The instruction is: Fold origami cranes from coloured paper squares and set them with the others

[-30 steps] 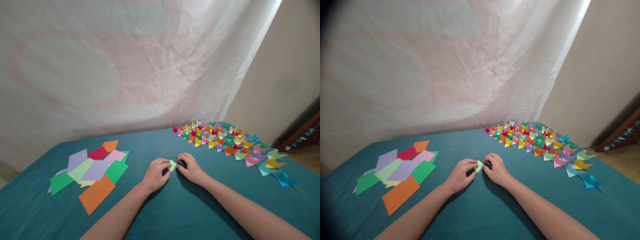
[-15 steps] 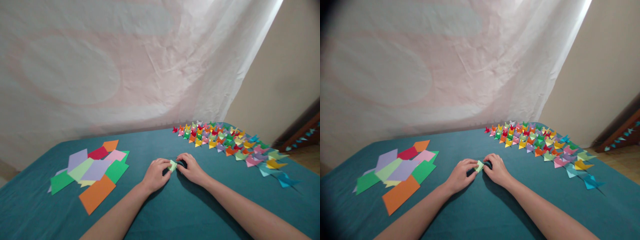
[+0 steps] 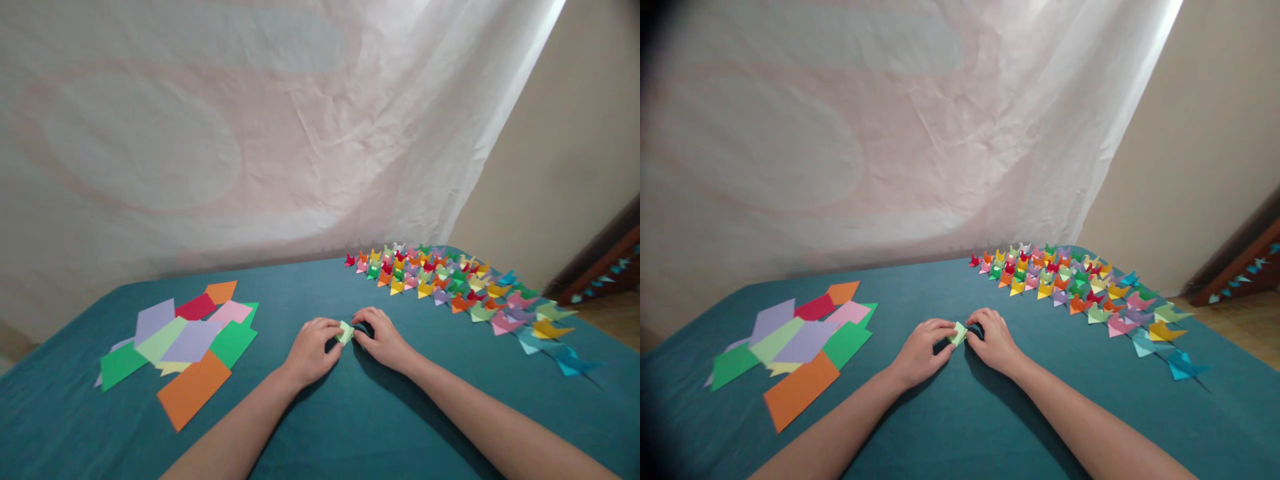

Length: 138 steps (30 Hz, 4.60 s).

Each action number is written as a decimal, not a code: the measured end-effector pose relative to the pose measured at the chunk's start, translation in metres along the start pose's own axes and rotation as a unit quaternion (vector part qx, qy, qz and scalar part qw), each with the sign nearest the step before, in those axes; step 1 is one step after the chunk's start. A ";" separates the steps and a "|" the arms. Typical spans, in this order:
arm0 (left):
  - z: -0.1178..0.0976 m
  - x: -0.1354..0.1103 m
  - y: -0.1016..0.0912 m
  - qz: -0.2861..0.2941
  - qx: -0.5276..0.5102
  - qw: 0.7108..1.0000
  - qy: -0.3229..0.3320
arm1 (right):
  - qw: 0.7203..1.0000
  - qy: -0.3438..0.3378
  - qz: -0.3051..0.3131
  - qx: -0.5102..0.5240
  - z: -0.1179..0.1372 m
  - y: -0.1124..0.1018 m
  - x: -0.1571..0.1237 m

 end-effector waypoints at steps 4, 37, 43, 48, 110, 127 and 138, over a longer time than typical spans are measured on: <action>0.001 0.000 0.001 -0.002 0.003 1.000 0.001 | 1.000 0.003 0.003 -0.001 0.001 -0.001 0.000; 0.000 0.000 0.000 -0.004 -0.004 1.000 -0.001 | 0.999 0.028 0.016 0.008 0.007 -0.002 0.001; -0.001 0.000 -0.001 -0.002 -0.006 1.000 0.000 | 1.000 0.026 0.016 0.006 0.006 -0.002 0.001; -0.001 0.000 0.000 -0.004 -0.008 1.000 -0.005 | 0.999 0.026 0.017 0.008 0.005 -0.002 0.001; 0.000 -0.001 0.000 -0.013 -0.008 1.000 -0.012 | 1.000 0.020 0.016 0.000 0.008 -0.001 0.001; 0.000 0.000 0.000 -0.007 -0.016 1.000 -0.015 | 0.999 0.024 0.014 -0.022 0.007 0.002 0.001; -0.001 0.000 -0.002 -0.016 -0.032 0.999 -0.019 | 0.998 0.010 0.011 -0.064 0.017 0.002 -0.001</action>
Point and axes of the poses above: each hand's wrist, its own x-axis towards the middle knuckle, its own y-axis out of the palm, z = x × y, the point moved 2 cm from there along x, towards the middle knuckle, and after that the axes turned 3 degrees about x, right-handed, at the moved point
